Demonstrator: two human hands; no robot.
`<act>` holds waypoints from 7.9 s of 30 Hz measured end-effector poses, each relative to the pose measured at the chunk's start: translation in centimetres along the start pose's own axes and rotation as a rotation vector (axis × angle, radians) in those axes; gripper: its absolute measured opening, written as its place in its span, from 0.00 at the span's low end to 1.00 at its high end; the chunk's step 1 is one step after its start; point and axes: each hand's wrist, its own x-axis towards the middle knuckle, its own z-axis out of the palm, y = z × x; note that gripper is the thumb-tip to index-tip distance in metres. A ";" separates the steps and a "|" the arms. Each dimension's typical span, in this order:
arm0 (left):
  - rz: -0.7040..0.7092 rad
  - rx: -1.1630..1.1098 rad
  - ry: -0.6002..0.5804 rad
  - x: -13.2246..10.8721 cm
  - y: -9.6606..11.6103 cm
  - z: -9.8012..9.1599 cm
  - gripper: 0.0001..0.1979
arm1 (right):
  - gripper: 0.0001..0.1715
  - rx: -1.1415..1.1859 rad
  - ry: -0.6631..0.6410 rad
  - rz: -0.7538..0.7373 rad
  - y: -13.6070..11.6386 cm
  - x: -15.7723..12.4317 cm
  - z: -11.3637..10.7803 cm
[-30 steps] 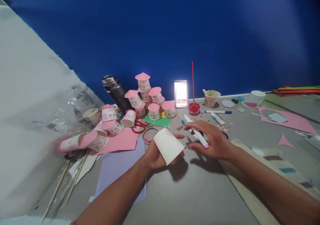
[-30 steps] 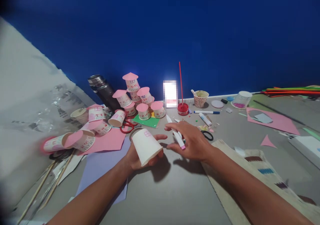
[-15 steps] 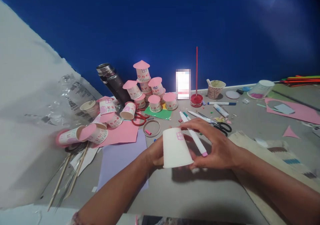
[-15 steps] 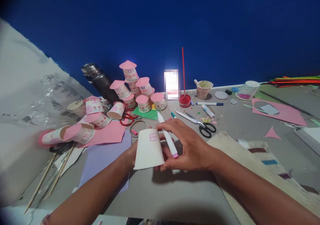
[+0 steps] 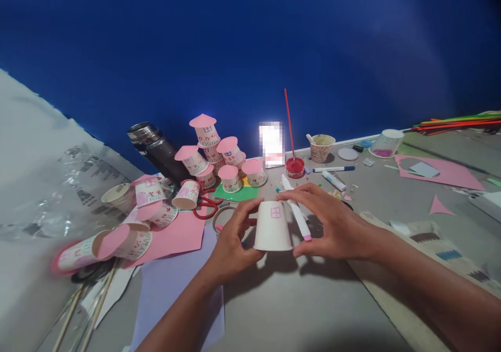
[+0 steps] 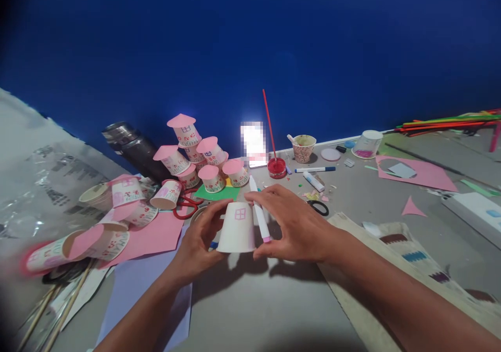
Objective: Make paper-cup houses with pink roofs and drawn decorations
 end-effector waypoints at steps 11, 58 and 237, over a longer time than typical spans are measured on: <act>0.059 0.067 0.060 -0.4 -0.8 1.2 0.37 | 0.10 0.288 0.460 0.187 -1.4 -0.2 -0.6; 0.266 0.069 0.067 -0.8 -0.9 2.4 0.37 | 0.10 0.320 0.396 0.131 -2.4 0.0 0.5; 0.259 0.192 0.126 -0.9 -0.6 3.5 0.31 | 0.08 0.344 0.262 0.199 -3.7 0.4 -0.4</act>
